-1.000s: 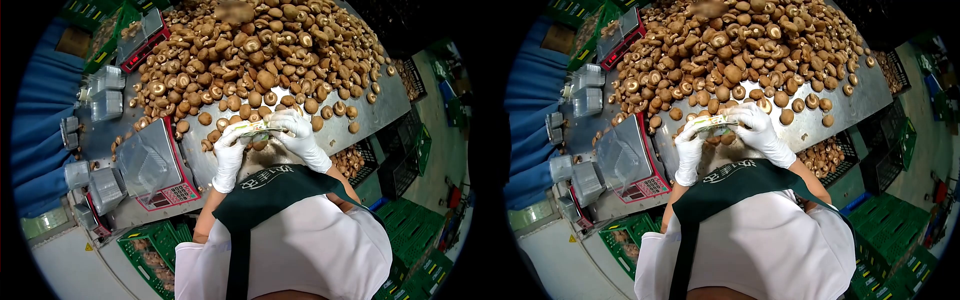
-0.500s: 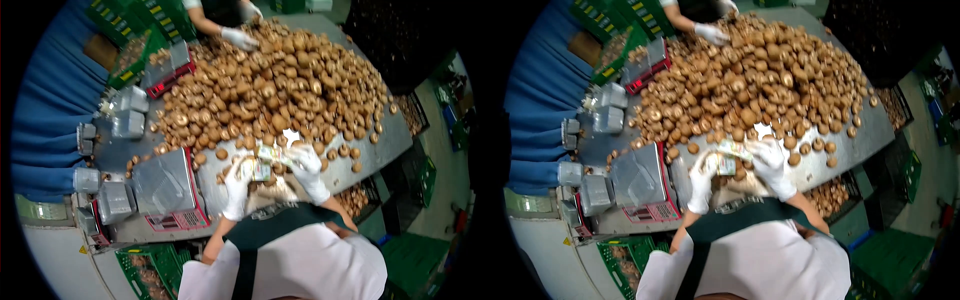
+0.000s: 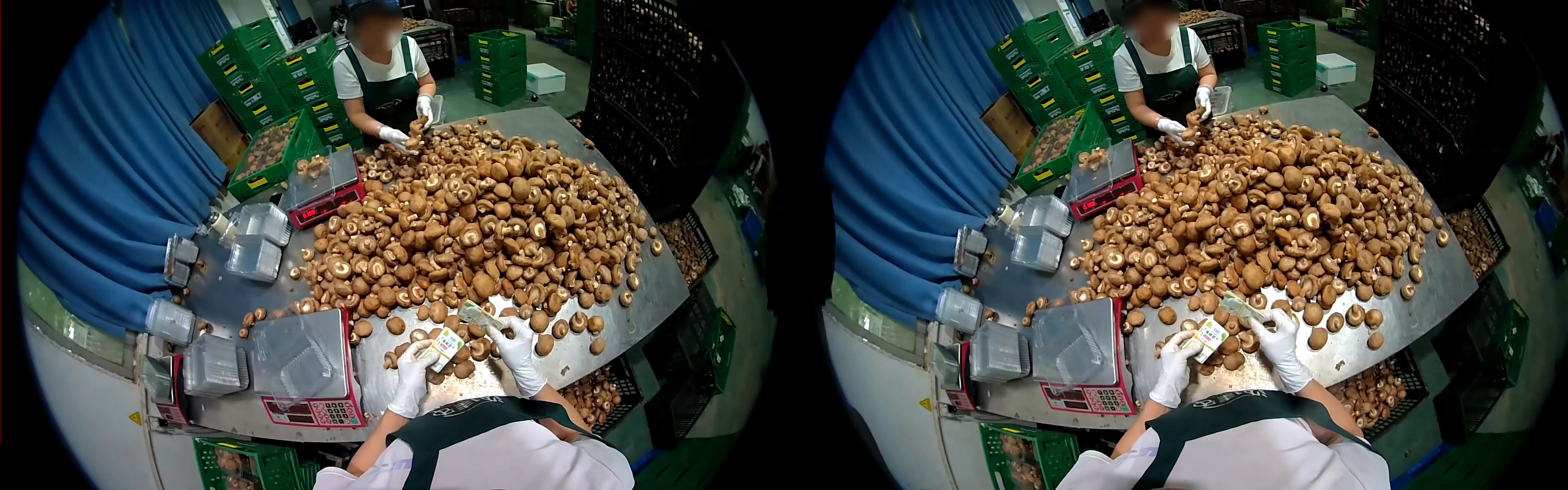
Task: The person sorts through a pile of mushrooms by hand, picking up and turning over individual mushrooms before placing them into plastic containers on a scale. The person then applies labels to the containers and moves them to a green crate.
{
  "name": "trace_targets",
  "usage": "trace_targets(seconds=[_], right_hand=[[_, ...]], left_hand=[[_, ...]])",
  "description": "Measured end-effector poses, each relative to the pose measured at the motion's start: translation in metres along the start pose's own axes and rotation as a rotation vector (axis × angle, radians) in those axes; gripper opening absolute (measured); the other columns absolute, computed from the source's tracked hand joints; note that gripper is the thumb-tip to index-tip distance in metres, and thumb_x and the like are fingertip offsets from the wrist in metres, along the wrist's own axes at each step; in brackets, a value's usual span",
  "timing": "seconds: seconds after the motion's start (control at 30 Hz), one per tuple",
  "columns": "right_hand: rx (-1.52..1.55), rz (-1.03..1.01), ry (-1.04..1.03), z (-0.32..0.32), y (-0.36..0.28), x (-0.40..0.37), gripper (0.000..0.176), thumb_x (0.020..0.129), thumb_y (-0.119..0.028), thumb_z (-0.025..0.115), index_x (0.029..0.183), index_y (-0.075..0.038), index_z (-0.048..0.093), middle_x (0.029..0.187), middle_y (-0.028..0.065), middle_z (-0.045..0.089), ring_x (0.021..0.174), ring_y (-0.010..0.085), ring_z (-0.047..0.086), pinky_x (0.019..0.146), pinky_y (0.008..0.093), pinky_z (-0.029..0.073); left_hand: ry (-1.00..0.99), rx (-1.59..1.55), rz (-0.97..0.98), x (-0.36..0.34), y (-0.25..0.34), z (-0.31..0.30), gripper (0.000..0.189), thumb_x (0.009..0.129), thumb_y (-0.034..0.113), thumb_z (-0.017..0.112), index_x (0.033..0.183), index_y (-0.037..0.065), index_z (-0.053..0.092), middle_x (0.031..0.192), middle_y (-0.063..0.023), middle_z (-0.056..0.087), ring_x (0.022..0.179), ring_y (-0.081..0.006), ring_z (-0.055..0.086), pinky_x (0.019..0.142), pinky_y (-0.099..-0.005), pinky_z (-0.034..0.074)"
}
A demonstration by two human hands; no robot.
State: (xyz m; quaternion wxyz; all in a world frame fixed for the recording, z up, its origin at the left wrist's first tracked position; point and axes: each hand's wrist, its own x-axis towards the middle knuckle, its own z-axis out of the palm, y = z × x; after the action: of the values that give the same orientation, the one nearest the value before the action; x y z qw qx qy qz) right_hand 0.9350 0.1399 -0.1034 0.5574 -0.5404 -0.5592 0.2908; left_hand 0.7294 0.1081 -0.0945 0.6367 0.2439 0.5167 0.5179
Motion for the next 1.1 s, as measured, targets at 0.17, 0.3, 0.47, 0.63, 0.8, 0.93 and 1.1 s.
trace_targets(seconds=[0.17, 0.3, 0.47, 0.63, 0.8, 0.93, 1.1], right_hand=[[0.122, 0.137, -0.009, 0.002, 0.000, -0.001, 0.012, 0.080, -0.010, 0.071, 0.079, -0.001, 0.063, 0.068, -0.0020, 0.058, 0.058, 0.0025, 0.049, 0.052, 0.0184, 0.039], [0.199, 0.341, -0.037, 0.002, 0.001, 0.003, 0.016, 0.082, -0.012, 0.070, 0.076, -0.001, 0.061, 0.064, -0.0042, 0.055, 0.052, 0.0006, 0.045, 0.045, 0.0172, 0.034], [0.228, 0.406, -0.030, 0.010, 0.013, 0.008, 0.023, 0.079, -0.016, 0.073, 0.071, -0.001, 0.057, 0.066, -0.0025, 0.053, 0.061, 0.0044, 0.043, 0.053, 0.0213, 0.037], [0.265, 0.477, -0.125, 0.011, -0.021, 0.014, 0.021, 0.082, -0.017, 0.070, 0.074, -0.001, 0.058, 0.071, 0.0003, 0.059, 0.061, 0.0040, 0.050, 0.053, 0.0184, 0.038], [0.459, 0.548, -0.139, 0.025, -0.015, 0.013, 0.020, 0.083, -0.017, 0.071, 0.083, 0.000, 0.061, 0.077, 0.0019, 0.063, 0.066, 0.0048, 0.054, 0.059, 0.0179, 0.043], [0.475, 0.566, -0.153, 0.028, -0.018, 0.015, 0.020, 0.083, -0.017, 0.071, 0.085, 0.000, 0.061, 0.078, 0.0019, 0.063, 0.066, 0.0048, 0.055, 0.060, 0.0179, 0.044], [0.484, 0.631, -0.174, 0.038, -0.018, 0.034, 0.021, 0.085, -0.020, 0.068, 0.090, -0.001, 0.061, 0.081, 0.0025, 0.064, 0.065, 0.0058, 0.056, 0.059, 0.0195, 0.045]], left_hand=[[0.007, -0.166, -0.017, 0.015, -0.013, -0.011, 0.029, 0.084, -0.006, 0.055, 0.112, -0.006, 0.049, 0.103, -0.0160, 0.061, 0.089, -0.0237, 0.065, 0.079, -0.0308, 0.055], [-0.012, -0.340, -0.072, 0.023, -0.016, -0.017, 0.039, 0.085, -0.004, 0.052, 0.123, -0.008, 0.043, 0.112, -0.0179, 0.057, 0.099, -0.0272, 0.062, 0.085, -0.0352, 0.053], [-0.042, -0.407, -0.063, 0.023, 0.001, -0.011, 0.040, 0.089, 0.005, 0.052, 0.128, 0.002, 0.044, 0.114, -0.0137, 0.059, 0.100, -0.0262, 0.062, 0.080, -0.0337, 0.054], [0.080, -0.418, -0.017, 0.023, 0.006, -0.006, 0.029, 0.087, -0.001, 0.053, 0.116, -0.002, 0.051, 0.106, -0.0156, 0.062, 0.091, -0.0260, 0.065, 0.069, -0.0287, 0.057], [0.061, -0.446, 0.011, 0.030, 0.000, -0.015, 0.028, 0.087, -0.005, 0.051, 0.115, -0.003, 0.047, 0.106, -0.0171, 0.059, 0.093, -0.0262, 0.064, 0.075, -0.0306, 0.058], [0.104, -0.486, 0.019, 0.033, 0.002, -0.015, 0.030, 0.085, -0.007, 0.054, 0.114, -0.002, 0.050, 0.105, -0.0166, 0.061, 0.092, -0.0252, 0.064, 0.071, -0.0281, 0.057], [-0.078, -0.711, -0.003, 0.056, 0.007, -0.033, 0.026, 0.089, -0.004, 0.049, 0.116, -0.003, 0.049, 0.107, -0.0171, 0.057, 0.092, -0.0232, 0.060, 0.076, -0.0294, 0.056]])
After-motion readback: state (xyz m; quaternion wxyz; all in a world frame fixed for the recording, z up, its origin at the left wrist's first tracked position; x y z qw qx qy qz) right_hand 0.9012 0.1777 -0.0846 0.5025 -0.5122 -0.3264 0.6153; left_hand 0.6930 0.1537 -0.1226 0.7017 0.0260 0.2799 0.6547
